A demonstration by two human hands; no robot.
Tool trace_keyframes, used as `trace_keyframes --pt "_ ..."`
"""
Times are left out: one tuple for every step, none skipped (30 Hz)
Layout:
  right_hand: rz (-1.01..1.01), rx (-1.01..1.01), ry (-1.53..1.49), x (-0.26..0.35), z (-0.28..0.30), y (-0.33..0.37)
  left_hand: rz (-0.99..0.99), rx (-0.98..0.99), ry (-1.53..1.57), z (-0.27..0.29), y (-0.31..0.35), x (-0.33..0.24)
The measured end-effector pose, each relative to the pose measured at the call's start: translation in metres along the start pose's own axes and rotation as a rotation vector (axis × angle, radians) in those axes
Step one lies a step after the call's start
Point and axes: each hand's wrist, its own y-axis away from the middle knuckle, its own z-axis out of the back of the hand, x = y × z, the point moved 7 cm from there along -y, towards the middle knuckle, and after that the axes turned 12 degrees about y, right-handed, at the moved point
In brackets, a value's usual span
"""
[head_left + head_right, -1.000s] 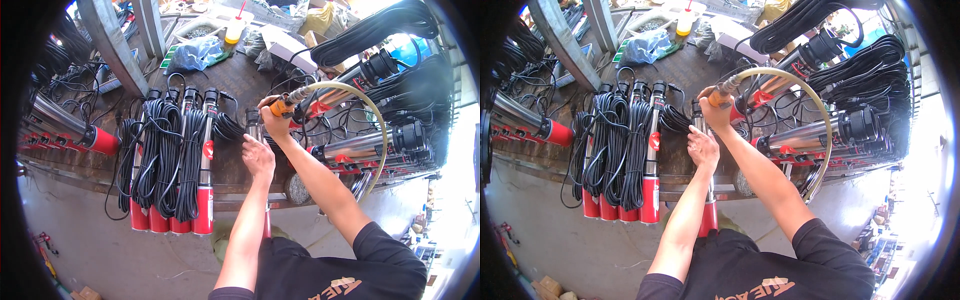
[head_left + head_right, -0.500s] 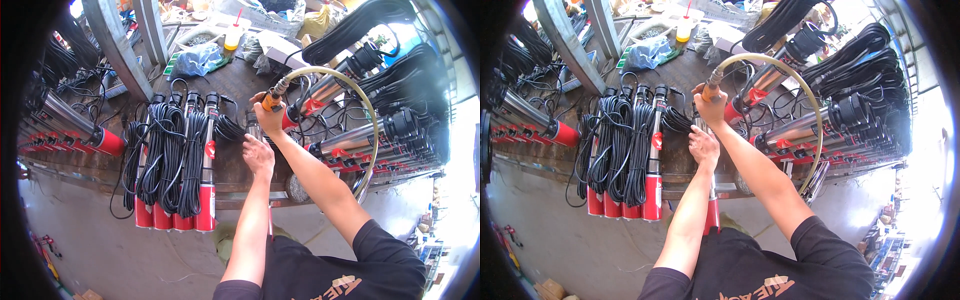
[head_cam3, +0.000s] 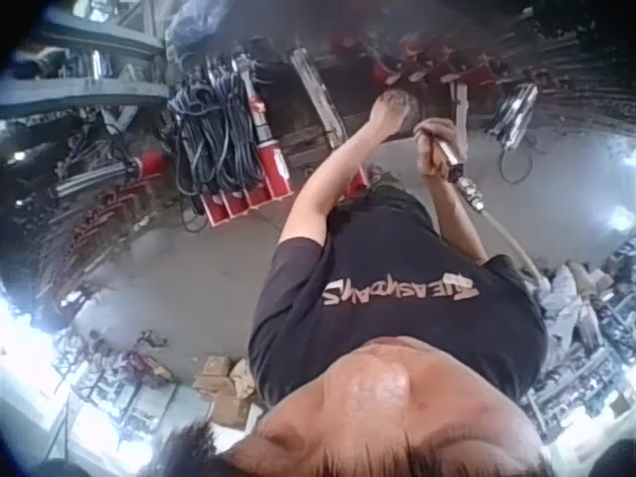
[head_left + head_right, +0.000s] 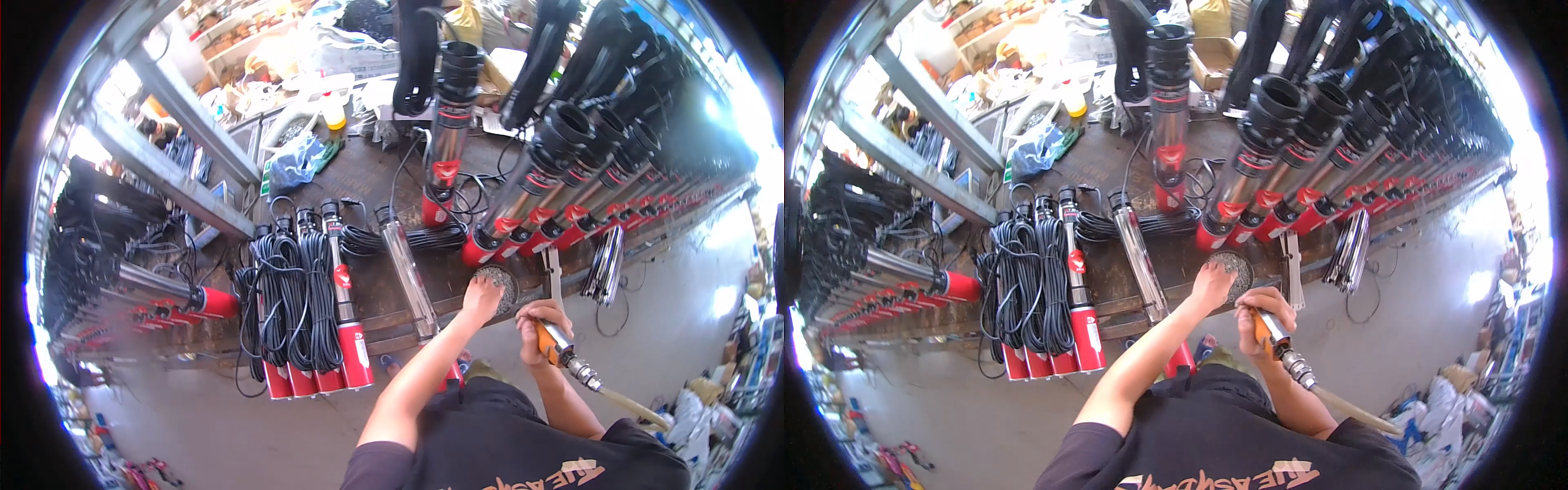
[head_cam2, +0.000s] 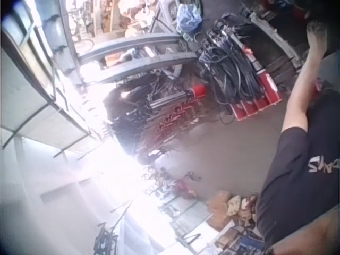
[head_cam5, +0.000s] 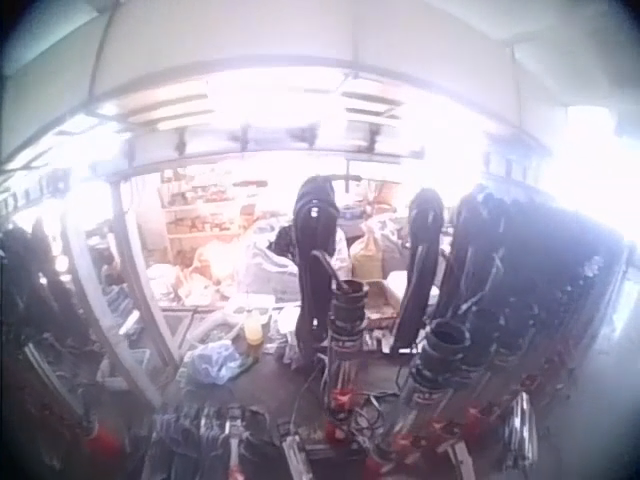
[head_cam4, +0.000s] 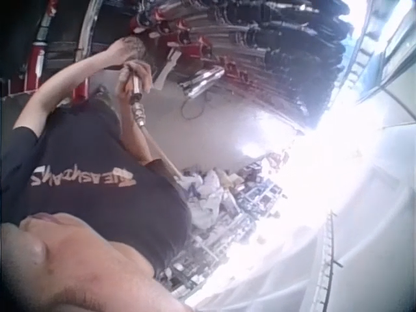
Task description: The person assembles several water pumps by hand, using a pneumatic screwdriver to secure metal plates and cable guards to the red and silver pump housings while handling bundled black cables.
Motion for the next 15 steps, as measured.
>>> trace_keyframes --pt "0.008 -0.016 0.001 0.001 0.009 0.006 0.101 0.020 -0.044 -0.030 -0.004 0.015" --pt "0.004 -0.049 0.003 -0.004 0.025 0.012 0.116 0.110 -0.026 -0.043 -0.013 0.011" --pt "-0.016 -0.070 0.025 -0.007 0.039 0.017 0.142 0.198 -0.014 -0.049 -0.021 0.010" --pt "-0.011 -0.122 0.037 -0.010 0.053 0.023 0.096 0.157 -0.027 -0.046 -0.026 0.000" --pt "-0.006 -0.171 0.048 -0.014 0.064 0.027 0.051 0.115 -0.038 -0.041 -0.028 -0.007" --pt "0.004 -0.200 0.028 -0.016 0.071 0.031 0.059 0.094 -0.066 -0.040 -0.025 0.000" --pt "-0.021 -0.218 0.047 -0.020 0.080 0.035 0.066 0.035 0.030 -0.034 -0.027 0.002" --pt "-0.039 -0.249 0.025 -0.024 0.084 0.038 0.109 -0.020 0.125 -0.026 -0.025 0.009" --pt "-0.056 -0.291 0.025 -0.030 0.092 0.042 0.138 -0.062 0.234 -0.016 -0.028 0.006" --pt "-0.074 -0.298 0.080 -0.032 0.097 0.043 0.189 -0.129 0.335 -0.005 -0.027 0.006" --pt "-0.104 -0.323 0.038 -0.031 0.099 0.041 0.248 -0.198 0.435 0.004 -0.023 0.010" --pt "-0.136 -0.317 -0.008 -0.028 0.092 0.039 0.373 -0.185 0.607 0.000 -0.012 0.031" --pt "-0.167 -0.314 -0.044 -0.029 0.090 0.037 0.497 -0.164 0.784 -0.002 -0.008 0.039" --pt "-0.195 -0.306 -0.080 -0.030 0.088 0.039 0.646 -0.188 1.071 -0.006 0.004 0.043" --pt "-0.223 -0.310 -0.100 -0.036 0.090 0.041 0.793 -0.189 1.361 -0.003 0.007 0.028"
